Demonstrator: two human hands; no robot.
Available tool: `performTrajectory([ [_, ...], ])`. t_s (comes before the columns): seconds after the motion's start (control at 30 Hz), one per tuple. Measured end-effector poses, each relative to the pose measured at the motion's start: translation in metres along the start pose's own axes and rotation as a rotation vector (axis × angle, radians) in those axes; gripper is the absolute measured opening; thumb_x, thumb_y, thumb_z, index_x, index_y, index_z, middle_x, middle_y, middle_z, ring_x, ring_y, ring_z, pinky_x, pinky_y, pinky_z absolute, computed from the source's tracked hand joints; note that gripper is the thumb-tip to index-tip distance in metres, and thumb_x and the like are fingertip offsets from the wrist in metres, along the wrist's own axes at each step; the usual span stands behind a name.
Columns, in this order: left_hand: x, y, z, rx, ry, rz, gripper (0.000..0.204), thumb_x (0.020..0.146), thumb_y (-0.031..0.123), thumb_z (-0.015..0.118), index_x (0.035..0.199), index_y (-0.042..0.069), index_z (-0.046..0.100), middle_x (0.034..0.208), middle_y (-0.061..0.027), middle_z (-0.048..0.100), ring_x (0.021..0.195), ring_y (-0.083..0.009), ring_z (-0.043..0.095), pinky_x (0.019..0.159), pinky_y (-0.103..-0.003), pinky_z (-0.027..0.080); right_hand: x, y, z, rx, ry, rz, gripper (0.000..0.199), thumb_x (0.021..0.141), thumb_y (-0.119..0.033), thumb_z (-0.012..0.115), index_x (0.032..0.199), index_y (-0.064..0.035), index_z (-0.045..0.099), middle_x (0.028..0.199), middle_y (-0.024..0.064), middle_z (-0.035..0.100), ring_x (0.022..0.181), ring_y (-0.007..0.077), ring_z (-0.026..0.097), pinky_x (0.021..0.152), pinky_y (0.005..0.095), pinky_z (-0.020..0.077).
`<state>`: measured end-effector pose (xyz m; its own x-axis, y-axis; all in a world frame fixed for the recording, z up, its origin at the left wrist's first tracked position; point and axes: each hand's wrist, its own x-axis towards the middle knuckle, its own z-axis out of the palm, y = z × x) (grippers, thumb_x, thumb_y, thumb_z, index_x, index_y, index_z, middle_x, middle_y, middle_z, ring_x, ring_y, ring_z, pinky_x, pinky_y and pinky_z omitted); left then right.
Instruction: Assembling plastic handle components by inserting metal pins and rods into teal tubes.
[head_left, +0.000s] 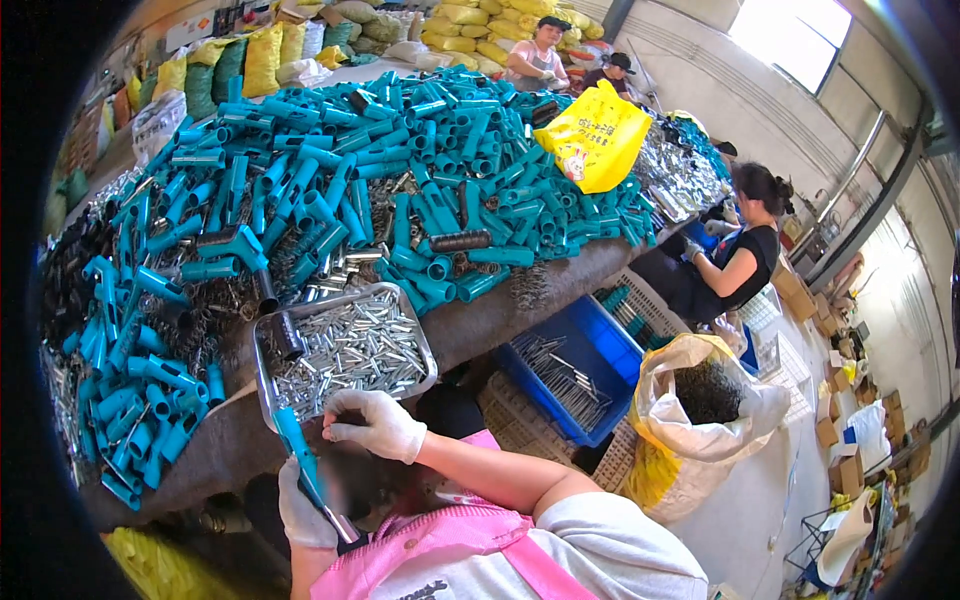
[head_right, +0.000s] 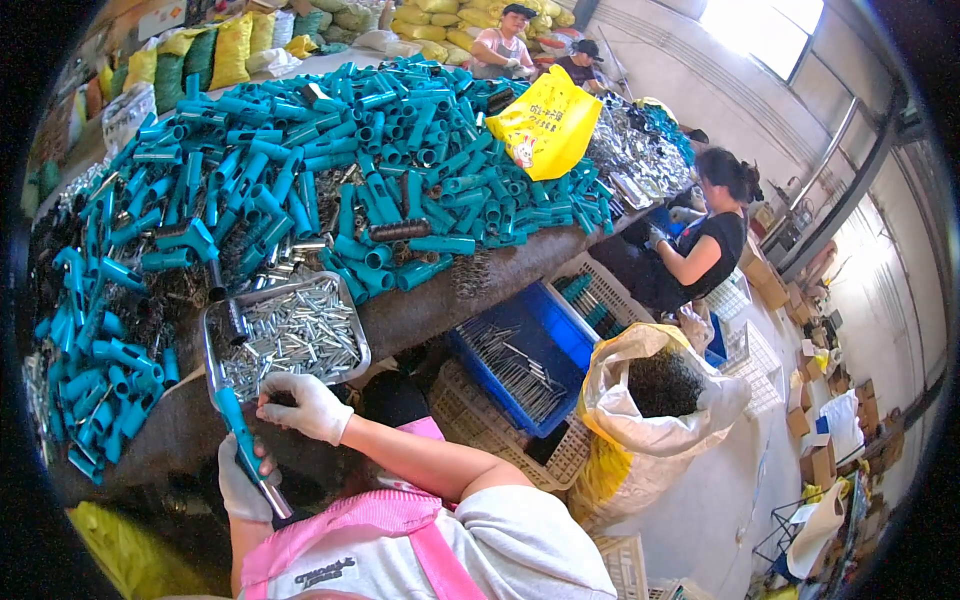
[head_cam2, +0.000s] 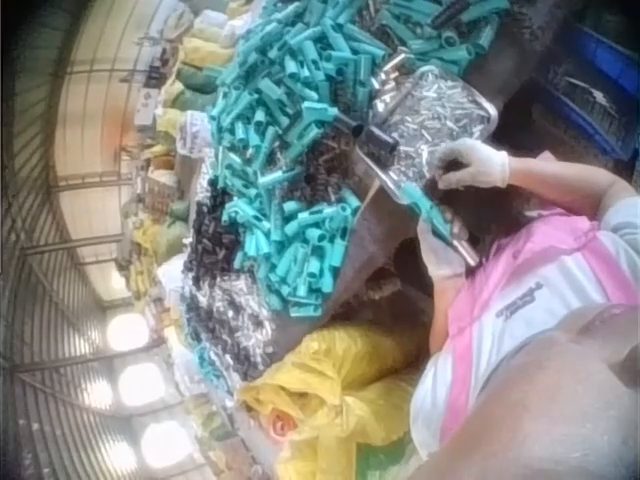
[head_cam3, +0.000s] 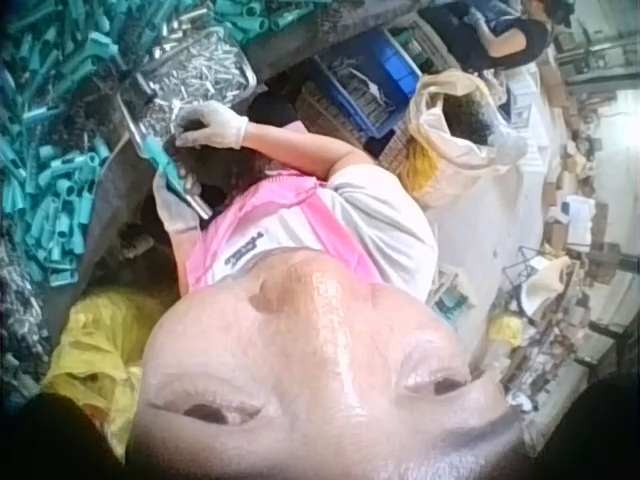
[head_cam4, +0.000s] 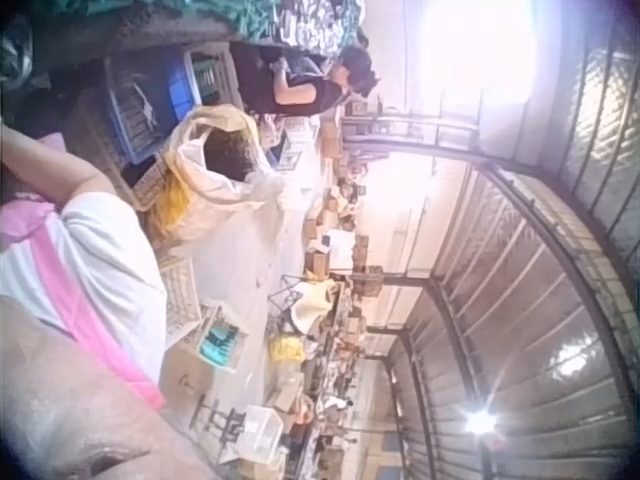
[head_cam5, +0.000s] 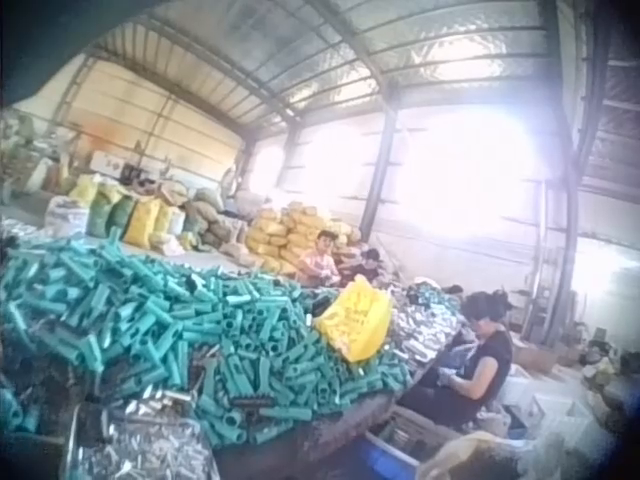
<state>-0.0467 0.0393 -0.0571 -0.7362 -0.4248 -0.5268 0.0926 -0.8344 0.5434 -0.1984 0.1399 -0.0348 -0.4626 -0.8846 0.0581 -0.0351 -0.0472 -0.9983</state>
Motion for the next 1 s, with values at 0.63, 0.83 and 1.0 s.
performTrajectory([
  [0.63,-0.011,0.01,0.012,0.047,-0.165,-0.006,0.026,0.093,0.027,0.046,0.108,0.007,0.053,0.084,-0.006,0.06,0.07,-0.015,0.057,0.061,-0.029,0.05,-0.015,-0.012,0.019,0.119,0.027,0.073,0.002,0.084,-0.001,0.059,0.084,0.0006,0.057,0.078,0.0066,0.061,0.073,0.0127,0.06,0.067,0.026,0.049],
  [0.83,-0.014,0.006,-0.001,0.02,-0.254,0.049,0.026,0.092,0.024,0.048,0.107,0.002,0.051,0.088,-0.0069,0.059,0.072,-0.015,0.058,0.063,-0.028,0.051,-0.013,0.007,0.031,0.055,0.026,0.015,0.005,0.083,0.001,0.061,0.087,0.0006,0.058,0.082,0.0051,0.058,0.071,0.0108,0.058,0.064,0.0234,0.0485],
  [1.0,-0.017,0.004,-0.004,0.151,-0.238,0.155,0.031,0.092,0.027,0.052,0.11,0.001,0.051,0.092,-0.005,0.059,0.077,-0.0127,0.059,0.067,-0.027,0.051,-0.02,0.003,0.041,0.048,0.08,0.031,0.007,0.083,0.0,0.063,0.084,0.0004,0.056,0.082,0.0047,0.058,0.07,0.0096,0.057,0.059,0.0227,0.048],
])
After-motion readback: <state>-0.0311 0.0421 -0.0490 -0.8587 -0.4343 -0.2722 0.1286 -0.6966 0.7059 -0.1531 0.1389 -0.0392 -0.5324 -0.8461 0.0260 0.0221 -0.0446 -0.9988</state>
